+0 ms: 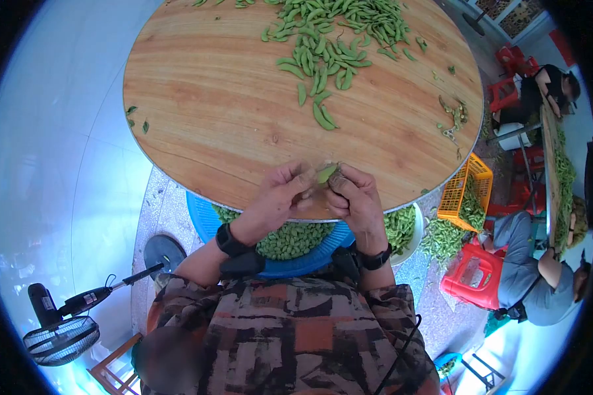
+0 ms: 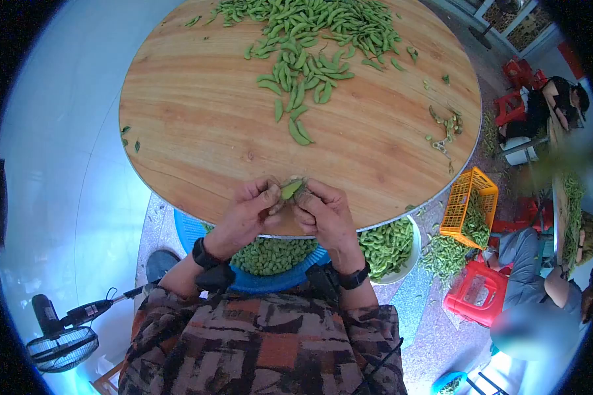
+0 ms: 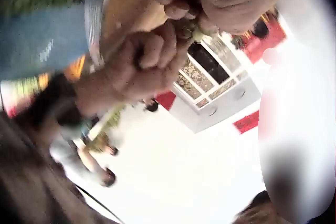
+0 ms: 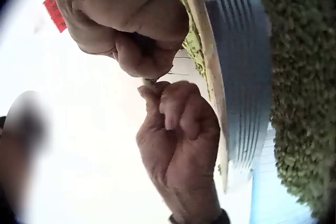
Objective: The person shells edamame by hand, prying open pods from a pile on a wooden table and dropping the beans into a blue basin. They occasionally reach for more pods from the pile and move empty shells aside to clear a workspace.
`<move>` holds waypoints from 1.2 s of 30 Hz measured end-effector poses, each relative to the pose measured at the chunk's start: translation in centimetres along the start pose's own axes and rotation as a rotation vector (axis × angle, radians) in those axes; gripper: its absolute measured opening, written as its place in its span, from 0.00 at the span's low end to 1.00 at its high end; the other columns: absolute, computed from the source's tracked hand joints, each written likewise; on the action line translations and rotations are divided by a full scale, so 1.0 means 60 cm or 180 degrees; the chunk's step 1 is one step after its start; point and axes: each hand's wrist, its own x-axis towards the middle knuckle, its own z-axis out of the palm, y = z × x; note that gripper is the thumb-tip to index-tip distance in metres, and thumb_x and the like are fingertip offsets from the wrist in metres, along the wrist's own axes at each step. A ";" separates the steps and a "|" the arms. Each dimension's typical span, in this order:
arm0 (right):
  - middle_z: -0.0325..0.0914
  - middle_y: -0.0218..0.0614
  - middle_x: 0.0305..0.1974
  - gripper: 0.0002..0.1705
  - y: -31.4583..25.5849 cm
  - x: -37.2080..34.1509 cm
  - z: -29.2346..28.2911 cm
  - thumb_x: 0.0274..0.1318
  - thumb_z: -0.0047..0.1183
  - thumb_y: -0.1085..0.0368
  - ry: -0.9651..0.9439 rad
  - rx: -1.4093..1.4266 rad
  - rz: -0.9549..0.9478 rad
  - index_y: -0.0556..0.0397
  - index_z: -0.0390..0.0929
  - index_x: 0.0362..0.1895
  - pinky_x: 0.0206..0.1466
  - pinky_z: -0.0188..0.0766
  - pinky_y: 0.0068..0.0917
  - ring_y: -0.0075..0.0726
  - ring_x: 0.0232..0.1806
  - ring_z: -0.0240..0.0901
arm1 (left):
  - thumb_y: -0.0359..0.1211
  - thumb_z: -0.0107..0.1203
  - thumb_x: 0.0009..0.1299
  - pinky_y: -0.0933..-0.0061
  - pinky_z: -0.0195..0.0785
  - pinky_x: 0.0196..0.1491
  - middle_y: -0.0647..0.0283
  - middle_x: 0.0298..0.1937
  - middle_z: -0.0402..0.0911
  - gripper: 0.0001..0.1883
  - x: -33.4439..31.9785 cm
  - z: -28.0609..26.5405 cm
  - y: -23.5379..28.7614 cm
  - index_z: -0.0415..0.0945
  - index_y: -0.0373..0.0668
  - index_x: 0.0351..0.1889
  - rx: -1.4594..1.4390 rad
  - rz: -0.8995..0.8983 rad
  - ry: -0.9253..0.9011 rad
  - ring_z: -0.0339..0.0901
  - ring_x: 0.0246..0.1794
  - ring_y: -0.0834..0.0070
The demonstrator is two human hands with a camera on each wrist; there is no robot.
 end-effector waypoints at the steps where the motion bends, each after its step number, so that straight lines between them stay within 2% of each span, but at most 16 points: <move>1: 0.58 0.18 0.18 0.09 0.001 0.002 -0.004 0.67 0.45 0.69 -0.0223 0.0398 0.0086 0.58 0.76 0.45 0.16 0.40 0.15 0.11 0.16 0.48 | 0.34 0.51 0.75 0.80 0.55 0.24 0.73 0.27 0.70 0.07 -0.001 0.008 -0.006 0.72 0.42 0.37 -0.1114 -0.0213 -0.0181 0.65 0.25 0.85; 2: 0.58 0.18 0.18 0.09 -0.001 0.002 -0.007 0.67 0.45 0.69 -0.0232 0.0396 0.0087 0.58 0.76 0.45 0.16 0.40 0.15 0.11 0.16 0.48 | 0.34 0.52 0.75 0.81 0.52 0.22 0.73 0.26 0.69 0.07 -0.001 0.011 -0.008 0.72 0.43 0.36 -0.2225 -0.0418 -0.0361 0.63 0.23 0.86; 5: 0.60 0.18 0.18 0.07 -0.005 -0.005 -0.006 0.66 0.45 0.71 -0.0224 0.0443 0.0156 0.57 0.76 0.43 0.17 0.43 0.14 0.11 0.17 0.50 | 0.35 0.53 0.74 0.81 0.59 0.26 0.72 0.29 0.73 0.07 -0.002 0.006 -0.005 0.74 0.42 0.39 -0.1936 -0.0585 -0.0350 0.67 0.27 0.84; 6: 0.61 0.19 0.19 0.07 -0.011 -0.011 0.006 0.66 0.45 0.71 0.0060 -0.0193 0.0049 0.57 0.76 0.41 0.17 0.45 0.14 0.11 0.17 0.51 | 0.35 0.53 0.74 0.81 0.59 0.26 0.72 0.29 0.73 0.07 -0.002 0.007 0.000 0.74 0.42 0.39 -0.1936 -0.0591 -0.0341 0.67 0.27 0.84; 8: 0.62 0.19 0.20 0.07 -0.018 -0.019 0.023 0.66 0.44 0.71 0.0350 -0.0825 -0.0073 0.56 0.76 0.39 0.18 0.47 0.14 0.12 0.17 0.52 | 0.34 0.54 0.72 0.77 0.67 0.33 0.68 0.33 0.78 0.08 0.003 0.010 0.015 0.75 0.40 0.42 0.0498 0.0248 0.0061 0.73 0.31 0.80; 11: 0.63 0.22 0.22 0.05 -0.011 -0.026 0.027 0.63 0.47 0.71 0.0482 -0.1462 -0.0094 0.57 0.75 0.36 0.22 0.54 0.17 0.15 0.20 0.58 | 0.32 0.54 0.70 0.72 0.71 0.39 0.64 0.35 0.80 0.10 0.006 -0.003 0.021 0.75 0.37 0.46 0.1716 0.0789 -0.0061 0.77 0.34 0.76; 14: 0.65 0.30 0.22 0.03 0.002 -0.024 0.014 0.58 0.50 0.72 0.0491 -0.2364 -0.0635 0.59 0.74 0.35 0.26 0.61 0.24 0.23 0.23 0.63 | 0.28 0.53 0.71 0.73 0.69 0.35 0.67 0.36 0.81 0.09 0.007 -0.017 0.022 0.75 0.36 0.47 0.2671 0.1329 -0.0051 0.74 0.31 0.80; 18: 0.69 0.45 0.27 0.04 0.004 -0.021 0.031 0.54 0.51 0.74 0.0541 -0.3331 -0.1476 0.60 0.73 0.35 0.31 0.66 0.33 0.44 0.27 0.69 | 0.27 0.50 0.72 0.76 0.69 0.35 0.67 0.35 0.79 0.12 0.001 -0.018 0.028 0.74 0.36 0.52 0.2854 0.1119 -0.0137 0.73 0.32 0.82; 20: 0.70 0.48 0.28 0.04 0.012 -0.019 0.042 0.53 0.50 0.75 0.0637 -0.3510 -0.1656 0.60 0.73 0.35 0.32 0.67 0.35 0.51 0.28 0.70 | 0.26 0.46 0.73 0.78 0.68 0.35 0.67 0.34 0.77 0.16 -0.005 -0.014 0.023 0.71 0.36 0.57 0.1783 0.0383 -0.0211 0.72 0.32 0.82; 22: 0.71 0.48 0.29 0.06 0.017 -0.018 0.054 0.53 0.50 0.75 0.0803 -0.3643 -0.1920 0.59 0.75 0.37 0.31 0.66 0.35 0.54 0.28 0.70 | 0.25 0.45 0.71 0.77 0.67 0.32 0.66 0.31 0.76 0.16 -0.003 -0.004 -0.008 0.72 0.36 0.56 0.1478 0.0562 -0.0019 0.71 0.29 0.80; 24: 0.70 0.47 0.28 0.07 0.009 -0.020 0.055 0.53 0.50 0.75 0.0714 -0.3548 -0.1930 0.59 0.76 0.38 0.30 0.66 0.35 0.52 0.27 0.70 | 0.25 0.43 0.69 0.75 0.67 0.30 0.64 0.28 0.74 0.16 -0.005 -0.001 -0.016 0.72 0.35 0.54 0.1155 0.0757 0.0154 0.70 0.26 0.79; 27: 0.69 0.45 0.26 0.08 -0.032 -0.037 0.030 0.51 0.51 0.76 0.0439 -0.3625 -0.1762 0.59 0.77 0.38 0.29 0.65 0.34 0.49 0.27 0.71 | 0.26 0.43 0.68 0.78 0.66 0.31 0.66 0.27 0.72 0.16 -0.017 -0.005 0.008 0.74 0.36 0.53 0.1226 0.0080 -0.0158 0.69 0.27 0.81; 30: 0.70 0.43 0.25 0.10 -0.090 -0.078 -0.017 0.49 0.52 0.76 0.0129 -0.3980 -0.1211 0.58 0.79 0.38 0.28 0.65 0.32 0.46 0.27 0.72 | 0.26 0.46 0.69 0.78 0.69 0.41 0.63 0.37 0.78 0.19 -0.027 -0.013 0.046 0.72 0.38 0.59 0.1163 -0.0448 -0.1109 0.73 0.37 0.79; 32: 0.75 0.43 0.27 0.14 -0.126 -0.122 -0.067 0.48 0.52 0.76 -0.0340 -0.4017 -0.1150 0.58 0.80 0.42 0.31 0.69 0.32 0.46 0.29 0.75 | 0.27 0.49 0.68 0.68 0.71 0.47 0.56 0.41 0.81 0.18 -0.029 -0.029 0.064 0.74 0.39 0.56 0.2197 0.0345 -0.2461 0.78 0.41 0.66; 35: 0.80 0.46 0.30 0.16 -0.170 -0.183 -0.104 0.50 0.51 0.76 -0.0485 -0.4174 -0.0354 0.60 0.79 0.46 0.35 0.73 0.33 0.44 0.30 0.79 | 0.28 0.52 0.65 0.60 0.71 0.50 0.52 0.45 0.80 0.18 -0.012 -0.041 0.099 0.75 0.40 0.54 0.3260 0.0670 -0.2217 0.78 0.45 0.55; 36: 0.79 0.46 0.29 0.16 -0.175 -0.194 -0.105 0.51 0.51 0.76 0.0060 -0.4310 -0.0111 0.61 0.79 0.46 0.34 0.73 0.33 0.43 0.29 0.79 | 0.28 0.53 0.63 0.60 0.72 0.50 0.52 0.47 0.80 0.17 0.011 -0.053 0.086 0.76 0.40 0.52 0.3713 0.1304 -0.1675 0.78 0.47 0.53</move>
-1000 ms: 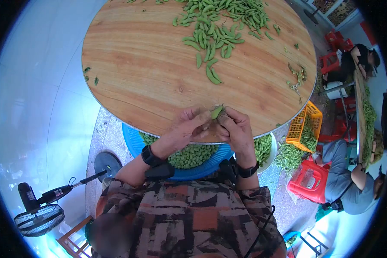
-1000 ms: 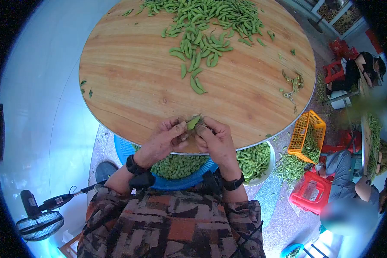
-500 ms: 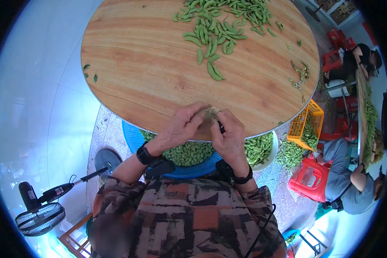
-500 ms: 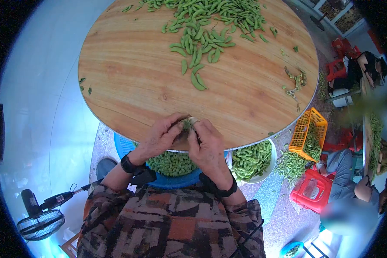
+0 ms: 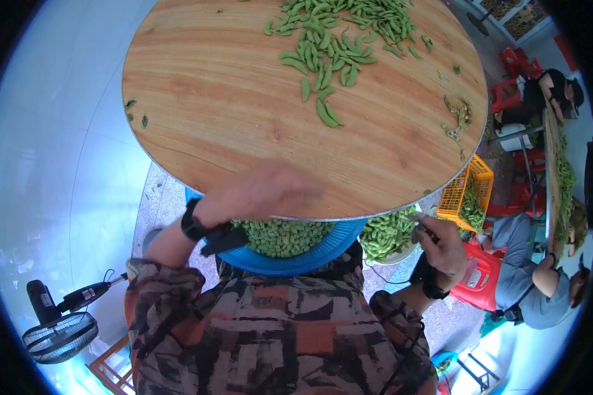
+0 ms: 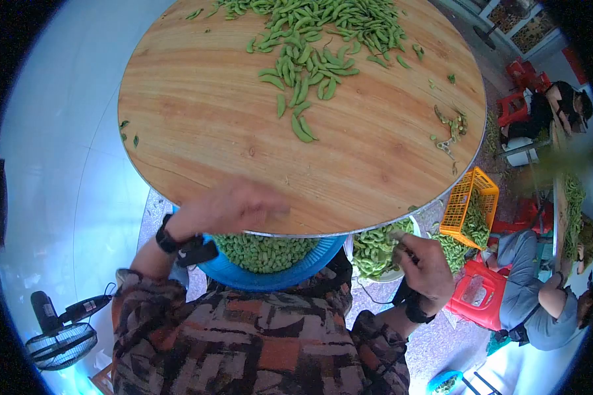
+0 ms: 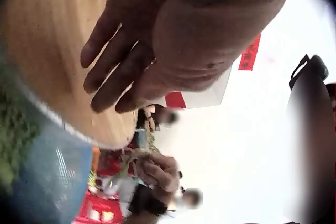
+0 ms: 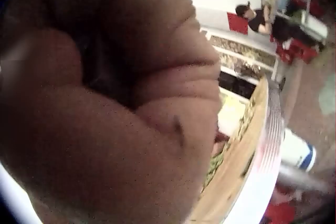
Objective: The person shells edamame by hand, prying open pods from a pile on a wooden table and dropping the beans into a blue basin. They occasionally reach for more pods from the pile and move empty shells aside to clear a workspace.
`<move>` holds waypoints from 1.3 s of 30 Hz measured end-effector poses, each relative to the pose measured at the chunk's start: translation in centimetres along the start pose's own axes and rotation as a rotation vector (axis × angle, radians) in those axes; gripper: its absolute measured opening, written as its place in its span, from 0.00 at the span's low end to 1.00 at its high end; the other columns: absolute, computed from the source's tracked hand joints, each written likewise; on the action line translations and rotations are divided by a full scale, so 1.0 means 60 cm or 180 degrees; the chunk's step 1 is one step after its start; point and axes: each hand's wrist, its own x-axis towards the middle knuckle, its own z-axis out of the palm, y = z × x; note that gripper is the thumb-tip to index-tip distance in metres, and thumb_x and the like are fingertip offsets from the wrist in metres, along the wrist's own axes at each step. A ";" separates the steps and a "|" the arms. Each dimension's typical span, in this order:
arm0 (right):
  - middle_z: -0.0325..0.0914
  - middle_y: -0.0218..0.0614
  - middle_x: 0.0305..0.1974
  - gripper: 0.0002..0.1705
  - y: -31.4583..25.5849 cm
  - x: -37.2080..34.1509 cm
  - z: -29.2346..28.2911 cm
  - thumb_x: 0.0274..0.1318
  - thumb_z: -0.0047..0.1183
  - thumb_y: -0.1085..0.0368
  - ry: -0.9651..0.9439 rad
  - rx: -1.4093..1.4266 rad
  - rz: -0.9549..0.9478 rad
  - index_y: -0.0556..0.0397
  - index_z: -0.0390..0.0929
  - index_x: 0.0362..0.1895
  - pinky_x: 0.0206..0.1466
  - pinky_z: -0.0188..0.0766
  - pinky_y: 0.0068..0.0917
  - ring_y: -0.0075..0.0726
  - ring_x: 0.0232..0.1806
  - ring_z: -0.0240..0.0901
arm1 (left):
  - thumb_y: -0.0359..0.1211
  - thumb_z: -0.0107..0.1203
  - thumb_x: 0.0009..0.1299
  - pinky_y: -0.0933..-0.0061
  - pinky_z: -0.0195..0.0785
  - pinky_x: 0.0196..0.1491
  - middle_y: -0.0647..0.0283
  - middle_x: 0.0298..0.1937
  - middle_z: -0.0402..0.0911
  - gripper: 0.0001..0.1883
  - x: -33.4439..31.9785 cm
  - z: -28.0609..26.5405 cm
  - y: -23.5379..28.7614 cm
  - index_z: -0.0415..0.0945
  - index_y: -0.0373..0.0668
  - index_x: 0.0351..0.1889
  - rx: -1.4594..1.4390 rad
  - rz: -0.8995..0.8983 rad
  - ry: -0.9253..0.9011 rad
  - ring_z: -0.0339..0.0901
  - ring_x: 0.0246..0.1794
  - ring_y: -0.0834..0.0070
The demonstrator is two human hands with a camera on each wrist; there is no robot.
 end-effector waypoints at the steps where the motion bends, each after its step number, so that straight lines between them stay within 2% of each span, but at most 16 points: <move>1: 0.79 0.47 0.28 0.16 0.001 -0.007 -0.004 0.51 0.50 0.76 0.0263 -0.0137 0.0491 0.62 0.78 0.47 0.34 0.72 0.32 0.41 0.28 0.79 | 0.28 0.54 0.62 0.60 0.72 0.50 0.52 0.49 0.80 0.16 0.017 0.001 -0.028 0.77 0.40 0.50 0.0643 0.0119 0.0609 0.77 0.48 0.52; 3: 0.78 0.47 0.26 0.16 0.006 -0.004 -0.001 0.52 0.50 0.76 0.0487 -0.0247 0.0637 0.63 0.78 0.47 0.33 0.71 0.29 0.37 0.27 0.78 | 0.26 0.54 0.60 0.59 0.73 0.48 0.53 0.49 0.79 0.15 0.080 -0.037 -0.041 0.76 0.40 0.47 0.1030 0.0077 0.1119 0.77 0.47 0.51; 10: 0.78 0.42 0.26 0.15 -0.002 0.058 0.044 0.54 0.50 0.75 0.0957 -0.0160 0.0057 0.61 0.79 0.47 0.33 0.71 0.27 0.33 0.27 0.77 | 0.26 0.54 0.61 0.54 0.72 0.44 0.52 0.45 0.78 0.12 0.140 -0.038 -0.107 0.76 0.39 0.44 0.1155 -0.0308 0.0827 0.76 0.42 0.49; 13: 0.78 0.40 0.26 0.14 -0.017 0.100 0.077 0.56 0.50 0.74 0.1136 0.0232 -0.0419 0.61 0.79 0.47 0.33 0.71 0.27 0.31 0.27 0.76 | 0.26 0.55 0.61 0.56 0.72 0.44 0.51 0.44 0.78 0.13 0.115 -0.022 -0.103 0.77 0.39 0.44 0.0921 -0.0348 0.1124 0.76 0.40 0.50; 15: 0.78 0.37 0.26 0.14 -0.028 0.137 0.117 0.57 0.50 0.73 0.1303 0.0628 -0.0434 0.61 0.78 0.48 0.32 0.70 0.26 0.27 0.27 0.74 | 0.26 0.57 0.62 0.65 0.72 0.34 0.54 0.34 0.80 0.13 0.095 -0.009 -0.091 0.78 0.37 0.45 0.0206 -0.0515 0.1334 0.79 0.30 0.62; 16: 0.78 0.34 0.26 0.14 -0.037 0.154 0.132 0.59 0.50 0.71 0.1461 0.1027 -0.0455 0.60 0.78 0.49 0.32 0.69 0.24 0.24 0.26 0.72 | 0.26 0.57 0.62 0.65 0.72 0.34 0.54 0.34 0.80 0.13 0.089 -0.010 -0.068 0.78 0.37 0.45 0.0209 -0.0510 0.1324 0.79 0.30 0.62; 18: 0.77 0.30 0.26 0.14 -0.061 0.177 0.149 0.60 0.49 0.70 0.1259 0.1538 -0.0165 0.60 0.78 0.49 0.30 0.67 0.21 0.20 0.26 0.69 | 0.25 0.57 0.64 0.77 0.66 0.25 0.63 0.23 0.78 0.12 0.072 -0.013 -0.022 0.79 0.35 0.46 -0.1804 -0.1856 0.0959 0.73 0.20 0.79; 22: 0.73 0.23 0.27 0.14 -0.086 0.198 0.161 0.62 0.48 0.70 0.0496 0.2390 0.0152 0.58 0.78 0.50 0.28 0.61 0.15 0.13 0.25 0.60 | 0.24 0.57 0.65 0.83 0.61 0.20 0.69 0.20 0.75 0.11 0.041 0.023 -0.009 0.79 0.34 0.46 -0.2274 -0.1720 0.1244 0.68 0.17 0.88; 29: 0.65 0.20 0.24 0.12 -0.073 0.196 0.179 0.62 0.48 0.71 0.0550 0.2009 -0.0271 0.59 0.78 0.48 0.26 0.57 0.16 0.13 0.24 0.58 | 0.23 0.57 0.67 0.83 0.62 0.22 0.68 0.25 0.78 0.07 0.027 0.054 -0.007 0.79 0.35 0.43 -0.1789 -0.1445 0.1448 0.70 0.21 0.87; 31: 0.61 0.19 0.22 0.11 -0.068 0.193 0.176 0.63 0.47 0.71 0.0299 0.2519 -0.0171 0.59 0.78 0.47 0.24 0.54 0.15 0.12 0.22 0.56 | 0.24 0.57 0.67 0.83 0.62 0.22 0.68 0.26 0.78 0.07 0.022 0.053 -0.010 0.78 0.35 0.43 -0.1937 -0.1476 0.1395 0.71 0.21 0.86; 32: 0.61 0.19 0.22 0.11 -0.064 0.192 0.171 0.63 0.47 0.71 0.0300 0.2518 -0.0164 0.59 0.78 0.47 0.24 0.54 0.15 0.12 0.22 0.56 | 0.25 0.58 0.67 0.83 0.61 0.22 0.69 0.27 0.78 0.08 0.018 0.047 -0.012 0.78 0.36 0.44 -0.2923 -0.1509 0.1127 0.71 0.21 0.86; 33: 0.61 0.20 0.21 0.11 -0.060 0.192 0.164 0.64 0.46 0.71 -0.0068 0.3247 0.0052 0.59 0.78 0.47 0.23 0.53 0.15 0.12 0.21 0.56 | 0.26 0.58 0.68 0.84 0.61 0.23 0.69 0.28 0.78 0.09 0.015 0.045 -0.013 0.77 0.36 0.45 -0.3898 -0.1517 0.0832 0.70 0.22 0.86; 34: 0.60 0.20 0.20 0.10 -0.058 0.192 0.161 0.64 0.46 0.71 -0.0450 0.3968 0.0278 0.58 0.78 0.46 0.22 0.51 0.14 0.12 0.20 0.55 | 0.26 0.58 0.68 0.84 0.61 0.23 0.69 0.28 0.78 0.09 0.015 0.050 -0.014 0.77 0.36 0.45 -0.3902 -0.1520 0.0833 0.70 0.22 0.86; 36: 0.60 0.20 0.20 0.10 -0.057 0.192 0.162 0.64 0.46 0.72 -0.0445 0.3989 0.0248 0.58 0.78 0.45 0.21 0.50 0.14 0.11 0.19 0.54 | 0.29 0.59 0.68 0.85 0.61 0.24 0.70 0.30 0.77 0.09 0.015 0.065 -0.014 0.76 0.38 0.44 -0.4985 -0.1175 0.0805 0.69 0.23 0.86; 38: 0.61 0.20 0.19 0.10 -0.059 0.192 0.165 0.65 0.46 0.72 -0.0439 0.4016 0.0213 0.58 0.78 0.45 0.20 0.49 0.14 0.11 0.19 0.54 | 0.30 0.59 0.69 0.85 0.61 0.25 0.71 0.30 0.77 0.08 0.018 0.066 -0.004 0.76 0.39 0.43 -0.4583 -0.1133 0.0905 0.69 0.24 0.87; 39: 0.62 0.21 0.20 0.10 -0.065 0.193 0.170 0.64 0.45 0.72 -0.0167 0.3430 0.0138 0.58 0.78 0.45 0.21 0.50 0.14 0.10 0.19 0.55 | 0.30 0.58 0.70 0.85 0.61 0.26 0.71 0.30 0.76 0.07 0.020 0.066 0.003 0.76 0.40 0.42 -0.4182 -0.1089 0.0992 0.69 0.24 0.87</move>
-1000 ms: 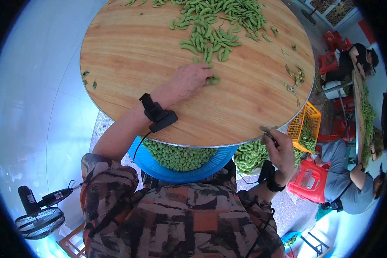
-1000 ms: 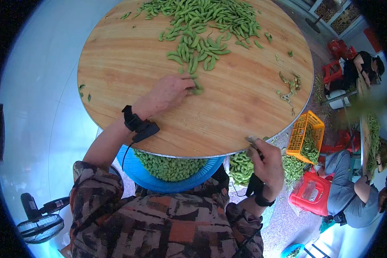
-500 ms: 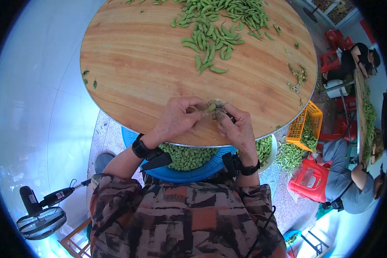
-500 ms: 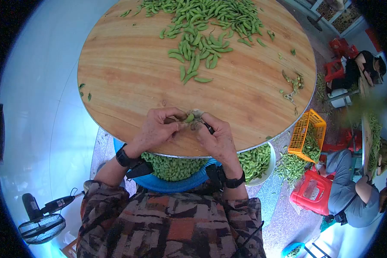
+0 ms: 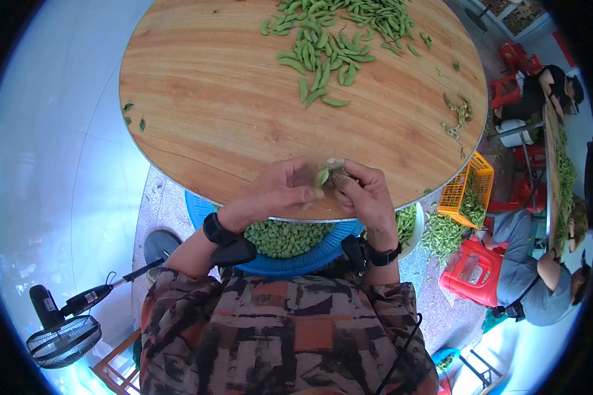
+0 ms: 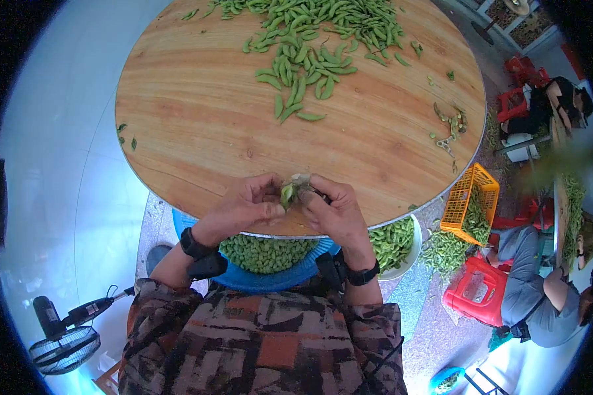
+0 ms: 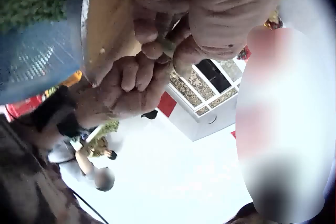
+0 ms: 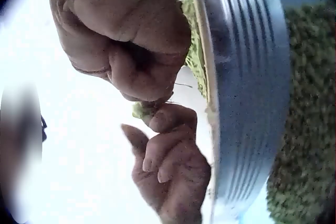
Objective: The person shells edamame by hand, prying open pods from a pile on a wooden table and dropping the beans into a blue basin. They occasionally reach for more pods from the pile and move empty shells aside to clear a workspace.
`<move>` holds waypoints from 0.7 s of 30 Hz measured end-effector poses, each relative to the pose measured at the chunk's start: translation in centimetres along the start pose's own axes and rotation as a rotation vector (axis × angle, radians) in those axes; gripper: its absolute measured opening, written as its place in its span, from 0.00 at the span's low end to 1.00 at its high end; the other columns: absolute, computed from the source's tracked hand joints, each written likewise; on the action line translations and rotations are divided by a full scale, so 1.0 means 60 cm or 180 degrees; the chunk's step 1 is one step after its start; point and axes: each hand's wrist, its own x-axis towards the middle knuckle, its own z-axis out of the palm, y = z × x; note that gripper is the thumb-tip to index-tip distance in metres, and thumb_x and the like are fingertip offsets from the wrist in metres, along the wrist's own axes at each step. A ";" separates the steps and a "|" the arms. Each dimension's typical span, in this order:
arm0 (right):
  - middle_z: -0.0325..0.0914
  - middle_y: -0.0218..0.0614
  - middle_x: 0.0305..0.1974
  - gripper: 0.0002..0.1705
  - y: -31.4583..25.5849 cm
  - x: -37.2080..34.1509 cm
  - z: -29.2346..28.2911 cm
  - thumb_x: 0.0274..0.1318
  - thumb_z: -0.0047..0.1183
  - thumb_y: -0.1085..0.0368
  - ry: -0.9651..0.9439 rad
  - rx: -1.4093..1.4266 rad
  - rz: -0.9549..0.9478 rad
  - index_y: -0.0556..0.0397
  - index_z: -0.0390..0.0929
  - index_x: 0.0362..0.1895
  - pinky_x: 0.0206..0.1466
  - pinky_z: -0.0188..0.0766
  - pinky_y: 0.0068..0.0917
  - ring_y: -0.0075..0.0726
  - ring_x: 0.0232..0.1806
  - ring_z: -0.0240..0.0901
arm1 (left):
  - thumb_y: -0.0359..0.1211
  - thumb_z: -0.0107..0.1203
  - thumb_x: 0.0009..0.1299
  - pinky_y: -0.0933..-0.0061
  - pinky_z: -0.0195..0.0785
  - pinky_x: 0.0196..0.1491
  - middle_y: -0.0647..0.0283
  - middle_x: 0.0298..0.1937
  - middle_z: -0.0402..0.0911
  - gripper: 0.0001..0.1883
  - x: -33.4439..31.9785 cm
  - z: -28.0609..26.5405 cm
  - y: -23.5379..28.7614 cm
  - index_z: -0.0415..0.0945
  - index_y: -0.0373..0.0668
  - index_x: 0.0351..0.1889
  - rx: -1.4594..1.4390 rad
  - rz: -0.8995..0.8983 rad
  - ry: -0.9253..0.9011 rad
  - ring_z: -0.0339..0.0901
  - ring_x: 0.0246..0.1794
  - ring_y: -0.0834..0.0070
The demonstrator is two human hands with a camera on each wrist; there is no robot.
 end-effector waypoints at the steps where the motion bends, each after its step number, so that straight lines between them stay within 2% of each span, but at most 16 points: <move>1: 0.63 0.21 0.20 0.10 0.002 0.000 0.007 0.64 0.45 0.72 0.0200 -0.0585 -0.0183 0.58 0.78 0.45 0.21 0.51 0.14 0.10 0.20 0.55 | 0.30 0.58 0.70 0.85 0.61 0.26 0.71 0.30 0.76 0.07 0.000 0.007 0.000 0.76 0.40 0.42 0.0001 -0.0009 0.0008 0.69 0.24 0.87; 2: 0.63 0.21 0.20 0.10 0.006 0.000 0.010 0.64 0.45 0.72 0.0195 -0.0578 -0.0181 0.58 0.78 0.45 0.21 0.51 0.14 0.10 0.20 0.55 | 0.31 0.57 0.70 0.85 0.61 0.26 0.72 0.29 0.76 0.06 0.001 0.014 -0.001 0.76 0.40 0.42 0.0555 0.0153 0.0289 0.68 0.24 0.88; 3: 0.64 0.21 0.21 0.10 0.011 0.000 0.014 0.64 0.46 0.72 0.0256 -0.0835 -0.0452 0.59 0.78 0.45 0.21 0.52 0.14 0.11 0.20 0.56 | 0.31 0.56 0.71 0.85 0.61 0.26 0.73 0.29 0.75 0.05 0.001 0.017 -0.001 0.75 0.41 0.41 0.1109 0.0317 0.0571 0.68 0.24 0.88; 4: 0.66 0.21 0.22 0.10 0.013 0.000 0.016 0.63 0.46 0.72 0.0316 -0.1091 -0.0723 0.59 0.78 0.45 0.22 0.53 0.14 0.11 0.21 0.57 | 0.31 0.56 0.71 0.85 0.61 0.26 0.73 0.29 0.75 0.05 0.000 0.016 0.000 0.75 0.41 0.41 0.1111 0.0314 0.0580 0.68 0.24 0.88; 6: 0.66 0.20 0.23 0.10 0.007 -0.002 0.017 0.63 0.47 0.72 0.0315 -0.1005 -0.0531 0.59 0.77 0.45 0.23 0.55 0.14 0.11 0.22 0.58 | 0.34 0.53 0.74 0.85 0.60 0.25 0.74 0.28 0.75 0.07 -0.001 0.009 0.005 0.76 0.40 0.42 0.1448 0.0033 0.0517 0.68 0.23 0.90; 8: 0.67 0.20 0.25 0.10 0.002 -0.002 0.011 0.62 0.47 0.72 0.0324 -0.0932 -0.0343 0.60 0.77 0.46 0.24 0.56 0.14 0.12 0.23 0.58 | 0.35 0.52 0.74 0.85 0.61 0.25 0.74 0.25 0.75 0.09 -0.001 -0.002 0.006 0.76 0.39 0.43 0.1269 -0.0110 0.0404 0.68 0.23 0.89; 10: 0.67 0.19 0.27 0.11 0.002 -0.003 0.000 0.62 0.48 0.72 0.0076 -0.0412 0.0059 0.60 0.77 0.47 0.26 0.57 0.15 0.11 0.25 0.59 | 0.36 0.50 0.75 0.84 0.61 0.24 0.73 0.23 0.74 0.11 -0.001 -0.016 0.006 0.76 0.38 0.44 0.1084 -0.0260 0.0292 0.69 0.23 0.89; 12: 0.67 0.22 0.26 0.11 0.002 -0.003 0.007 0.61 0.48 0.72 0.0128 -0.0542 -0.0088 0.60 0.76 0.46 0.25 0.57 0.15 0.14 0.25 0.60 | 0.35 0.46 0.77 0.82 0.66 0.25 0.69 0.27 0.78 0.12 -0.002 -0.029 0.006 0.76 0.38 0.47 0.0930 -0.0323 -0.0027 0.73 0.24 0.86; 14: 0.68 0.24 0.25 0.10 0.006 0.002 0.012 0.59 0.48 0.73 0.0184 -0.0668 -0.0242 0.60 0.76 0.45 0.25 0.57 0.16 0.17 0.24 0.62 | 0.35 0.46 0.77 0.81 0.68 0.27 0.68 0.31 0.80 0.12 -0.002 -0.026 0.005 0.76 0.37 0.49 0.0624 -0.0356 0.0063 0.74 0.26 0.85; 16: 0.71 0.35 0.28 0.11 0.013 0.013 0.014 0.56 0.50 0.75 0.0480 -0.2735 -0.1717 0.60 0.75 0.44 0.24 0.64 0.24 0.33 0.24 0.69 | 0.34 0.45 0.77 0.81 0.70 0.28 0.66 0.35 0.81 0.13 -0.001 -0.020 0.000 0.75 0.37 0.51 0.0309 -0.0385 0.0146 0.76 0.28 0.83; 17: 0.71 0.35 0.28 0.11 0.013 0.010 0.023 0.56 0.50 0.75 0.0477 -0.2738 -0.1718 0.60 0.75 0.44 0.24 0.64 0.24 0.33 0.24 0.69 | 0.33 0.45 0.77 0.80 0.71 0.32 0.66 0.39 0.81 0.13 -0.001 -0.016 -0.004 0.75 0.37 0.52 -0.0040 -0.0317 0.0295 0.77 0.31 0.82; 19: 0.71 0.44 0.34 0.12 0.004 -0.002 0.053 0.53 0.51 0.77 0.0777 -0.3153 -0.2231 0.59 0.75 0.43 0.29 0.70 0.34 0.49 0.29 0.72 | 0.32 0.45 0.77 0.79 0.73 0.35 0.65 0.42 0.81 0.13 0.000 -0.014 -0.008 0.74 0.37 0.54 -0.0387 -0.0245 0.0446 0.77 0.34 0.81; 21: 0.71 0.44 0.36 0.13 0.008 -0.006 0.062 0.53 0.52 0.77 0.0760 -0.3197 -0.2333 0.58 0.75 0.44 0.31 0.71 0.37 0.50 0.30 0.73 | 0.30 0.45 0.76 0.77 0.72 0.38 0.65 0.45 0.81 0.14 -0.002 -0.014 -0.011 0.74 0.38 0.55 -0.1410 0.0050 0.0159 0.77 0.40 0.80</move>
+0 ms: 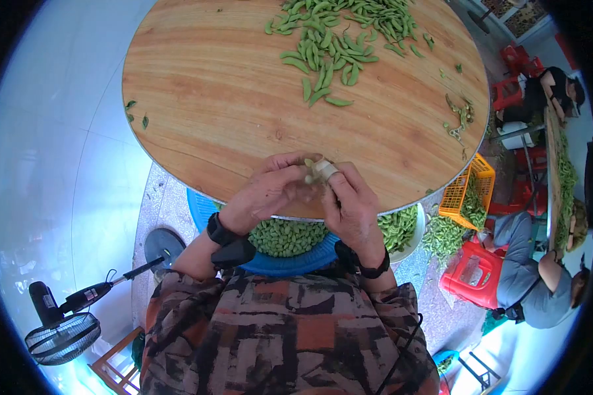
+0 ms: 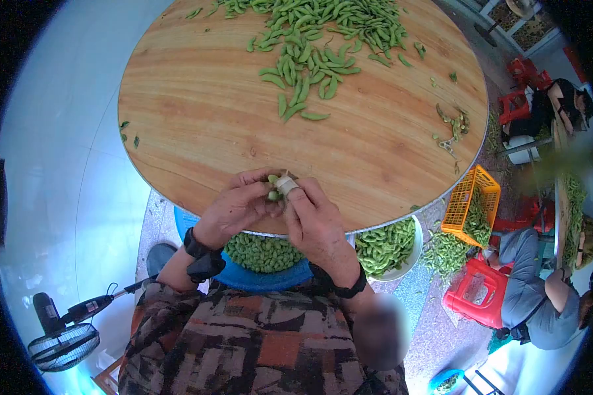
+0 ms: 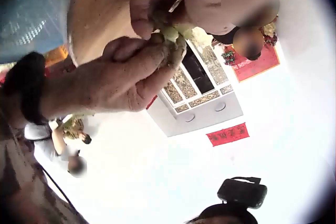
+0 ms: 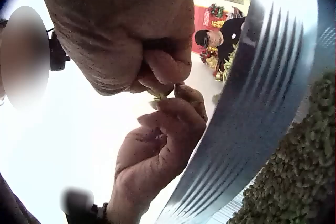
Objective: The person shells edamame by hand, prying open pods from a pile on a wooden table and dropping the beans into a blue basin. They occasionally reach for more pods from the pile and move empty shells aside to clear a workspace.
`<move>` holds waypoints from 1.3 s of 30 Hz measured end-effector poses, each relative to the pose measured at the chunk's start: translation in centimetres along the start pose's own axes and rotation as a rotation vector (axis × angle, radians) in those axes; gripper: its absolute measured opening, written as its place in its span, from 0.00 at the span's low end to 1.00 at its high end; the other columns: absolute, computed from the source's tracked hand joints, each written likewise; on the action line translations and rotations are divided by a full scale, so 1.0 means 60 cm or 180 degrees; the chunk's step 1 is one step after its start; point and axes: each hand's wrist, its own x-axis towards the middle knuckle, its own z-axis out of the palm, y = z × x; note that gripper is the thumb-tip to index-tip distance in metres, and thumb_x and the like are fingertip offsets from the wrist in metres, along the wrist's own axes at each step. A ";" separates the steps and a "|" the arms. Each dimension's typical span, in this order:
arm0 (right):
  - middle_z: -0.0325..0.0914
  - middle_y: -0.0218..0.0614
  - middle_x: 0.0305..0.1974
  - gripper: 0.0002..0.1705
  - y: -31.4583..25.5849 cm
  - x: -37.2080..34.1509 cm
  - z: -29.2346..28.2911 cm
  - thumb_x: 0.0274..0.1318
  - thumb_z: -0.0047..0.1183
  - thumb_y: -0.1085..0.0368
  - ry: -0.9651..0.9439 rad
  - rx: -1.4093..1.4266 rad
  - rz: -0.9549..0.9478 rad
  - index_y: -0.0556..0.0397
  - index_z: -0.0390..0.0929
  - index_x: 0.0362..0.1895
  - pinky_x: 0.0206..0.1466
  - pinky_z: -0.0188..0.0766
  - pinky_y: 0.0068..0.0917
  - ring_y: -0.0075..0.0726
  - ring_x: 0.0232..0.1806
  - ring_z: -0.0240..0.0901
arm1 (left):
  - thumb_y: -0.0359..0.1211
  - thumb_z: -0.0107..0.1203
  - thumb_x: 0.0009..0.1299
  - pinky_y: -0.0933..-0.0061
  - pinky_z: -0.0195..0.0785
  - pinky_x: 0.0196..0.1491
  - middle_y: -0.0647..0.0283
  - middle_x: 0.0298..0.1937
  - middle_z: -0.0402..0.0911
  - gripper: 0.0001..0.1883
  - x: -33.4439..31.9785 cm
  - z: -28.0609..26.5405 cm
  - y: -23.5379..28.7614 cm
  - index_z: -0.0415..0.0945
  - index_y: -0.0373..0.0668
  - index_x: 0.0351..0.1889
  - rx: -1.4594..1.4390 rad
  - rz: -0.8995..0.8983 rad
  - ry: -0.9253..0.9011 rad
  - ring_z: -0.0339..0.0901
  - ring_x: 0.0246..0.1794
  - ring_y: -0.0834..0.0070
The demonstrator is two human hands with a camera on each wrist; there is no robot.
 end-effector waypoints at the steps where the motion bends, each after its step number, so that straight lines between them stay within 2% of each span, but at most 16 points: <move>1: 0.71 0.45 0.38 0.14 -0.002 -0.001 0.002 0.53 0.53 0.77 0.0030 -0.0036 -0.0106 0.58 0.74 0.45 0.32 0.72 0.40 0.51 0.31 0.74 | 0.30 0.45 0.76 0.77 0.72 0.38 0.65 0.45 0.81 0.14 0.000 0.000 -0.006 0.74 0.38 0.55 -0.0005 0.0003 0.0006 0.77 0.40 0.80; 6: 0.72 0.44 0.35 0.12 0.001 0.000 0.003 0.53 0.51 0.77 0.0086 0.0170 0.0262 0.58 0.75 0.44 0.31 0.72 0.35 0.48 0.30 0.74 | 0.34 0.43 0.74 0.75 0.69 0.38 0.64 0.47 0.78 0.17 -0.002 0.032 -0.033 0.71 0.39 0.57 -0.0530 0.0199 0.0697 0.75 0.39 0.75; 10: 0.72 0.40 0.30 0.11 0.024 -0.006 -0.005 0.55 0.50 0.77 0.0025 0.1203 0.1035 0.59 0.77 0.43 0.29 0.69 0.27 0.39 0.29 0.74 | 0.38 0.38 0.77 0.79 0.67 0.34 0.65 0.46 0.80 0.20 -0.009 0.019 -0.051 0.71 0.36 0.58 -0.0780 0.0155 0.0353 0.74 0.35 0.77; 17: 0.72 0.39 0.31 0.13 0.015 -0.010 0.000 0.56 0.48 0.78 -0.0098 0.0936 0.0320 0.59 0.78 0.46 0.30 0.67 0.22 0.33 0.27 0.73 | 0.34 0.39 0.75 0.78 0.67 0.34 0.65 0.43 0.78 0.19 -0.018 0.023 -0.060 0.69 0.36 0.59 -0.0676 0.0208 0.0454 0.72 0.33 0.77; 20: 0.73 0.36 0.32 0.12 0.013 -0.012 -0.001 0.56 0.48 0.78 -0.0098 0.1296 0.0610 0.59 0.78 0.44 0.30 0.67 0.21 0.28 0.27 0.72 | 0.33 0.42 0.75 0.77 0.68 0.36 0.66 0.42 0.78 0.18 -0.020 0.020 -0.066 0.69 0.38 0.59 -0.0683 0.0234 0.0404 0.73 0.33 0.76; 22: 0.74 0.31 0.30 0.11 -0.001 -0.010 -0.015 0.57 0.49 0.77 -0.0053 0.2102 0.1340 0.60 0.78 0.44 0.28 0.65 0.21 0.23 0.26 0.71 | 0.33 0.43 0.75 0.77 0.68 0.36 0.67 0.42 0.78 0.17 -0.024 0.024 -0.064 0.69 0.38 0.59 -0.0681 0.0255 0.0350 0.73 0.33 0.76; 25: 0.72 0.26 0.25 0.11 0.014 -0.028 -0.064 0.56 0.50 0.76 -0.0050 0.2473 0.2072 0.61 0.79 0.44 0.28 0.66 0.19 0.20 0.25 0.71 | 0.32 0.45 0.74 0.80 0.67 0.35 0.65 0.43 0.79 0.18 -0.050 0.031 -0.043 0.70 0.37 0.60 -0.0188 0.0119 0.0300 0.71 0.33 0.80; 27: 0.75 0.31 0.23 0.12 0.026 -0.041 -0.132 0.55 0.51 0.74 -0.0333 0.1679 0.1643 0.61 0.79 0.44 0.28 0.68 0.20 0.24 0.25 0.74 | 0.35 0.46 0.75 0.74 0.70 0.39 0.63 0.41 0.81 0.17 -0.072 0.024 -0.021 0.73 0.39 0.57 0.1862 -0.0486 -0.0371 0.75 0.35 0.75; 28: 0.77 0.33 0.24 0.13 0.029 -0.049 -0.169 0.54 0.50 0.74 -0.0574 0.1726 0.1167 0.61 0.79 0.44 0.29 0.68 0.21 0.26 0.25 0.75 | 0.35 0.46 0.75 0.74 0.70 0.39 0.63 0.41 0.81 0.17 -0.075 0.022 -0.011 0.73 0.39 0.57 0.1869 -0.0486 -0.0373 0.75 0.35 0.75; 29: 0.79 0.36 0.26 0.13 0.034 -0.060 -0.202 0.54 0.50 0.74 -0.0814 0.1765 0.0687 0.62 0.79 0.44 0.29 0.69 0.22 0.28 0.25 0.76 | 0.35 0.47 0.74 0.69 0.70 0.41 0.61 0.40 0.81 0.15 -0.076 0.021 0.002 0.75 0.40 0.55 0.2921 0.0098 -0.0982 0.76 0.36 0.69; 30: 0.80 0.38 0.27 0.14 0.040 -0.076 -0.228 0.54 0.49 0.74 -0.0920 0.1560 0.0817 0.63 0.79 0.45 0.30 0.70 0.23 0.29 0.25 0.76 | 0.35 0.48 0.73 0.65 0.71 0.44 0.59 0.39 0.82 0.14 -0.071 0.021 0.013 0.76 0.41 0.52 0.3951 0.0722 -0.1595 0.78 0.38 0.64; 31: 0.81 0.40 0.28 0.15 0.040 -0.078 -0.247 0.54 0.48 0.74 -0.1029 0.1351 0.0947 0.64 0.79 0.46 0.31 0.70 0.24 0.31 0.25 0.76 | 0.35 0.48 0.73 0.65 0.71 0.44 0.59 0.39 0.82 0.14 -0.060 0.022 0.026 0.76 0.41 0.52 0.3953 0.0732 -0.1586 0.78 0.38 0.64; 33: 0.80 0.38 0.26 0.16 0.038 -0.067 -0.274 0.54 0.47 0.74 -0.1413 0.0449 0.1354 0.65 0.78 0.48 0.32 0.71 0.23 0.29 0.26 0.76 | 0.30 0.53 0.68 0.56 0.70 0.48 0.55 0.46 0.80 0.14 -0.017 0.023 0.060 0.76 0.39 0.51 0.5133 0.1351 -0.1297 0.77 0.46 0.53; 35: 0.79 0.37 0.25 0.16 0.036 -0.066 -0.257 0.55 0.47 0.74 -0.0618 0.0211 0.1606 0.64 0.78 0.48 0.33 0.70 0.23 0.27 0.27 0.75 | 0.29 0.54 0.63 0.56 0.70 0.46 0.52 0.42 0.78 0.13 0.064 0.023 0.086 0.76 0.38 0.47 0.5680 0.2033 -0.0817 0.76 0.44 0.50; 37: 0.78 0.35 0.25 0.16 0.040 -0.063 -0.233 0.57 0.47 0.74 -0.0456 0.0414 0.1564 0.64 0.78 0.48 0.34 0.70 0.22 0.24 0.28 0.74 | 0.27 0.54 0.60 0.55 0.70 0.43 0.51 0.40 0.76 0.11 0.155 -0.003 0.090 0.76 0.38 0.41 0.5753 0.2784 -0.0109 0.75 0.42 0.50; 39: 0.79 0.34 0.26 0.15 0.044 -0.054 -0.207 0.57 0.48 0.74 -0.0421 0.0538 0.1472 0.63 0.78 0.49 0.34 0.70 0.22 0.24 0.29 0.74 | 0.27 0.55 0.60 0.55 0.70 0.42 0.52 0.39 0.75 0.10 0.197 0.004 0.100 0.76 0.38 0.40 0.5970 0.2644 -0.0062 0.75 0.41 0.50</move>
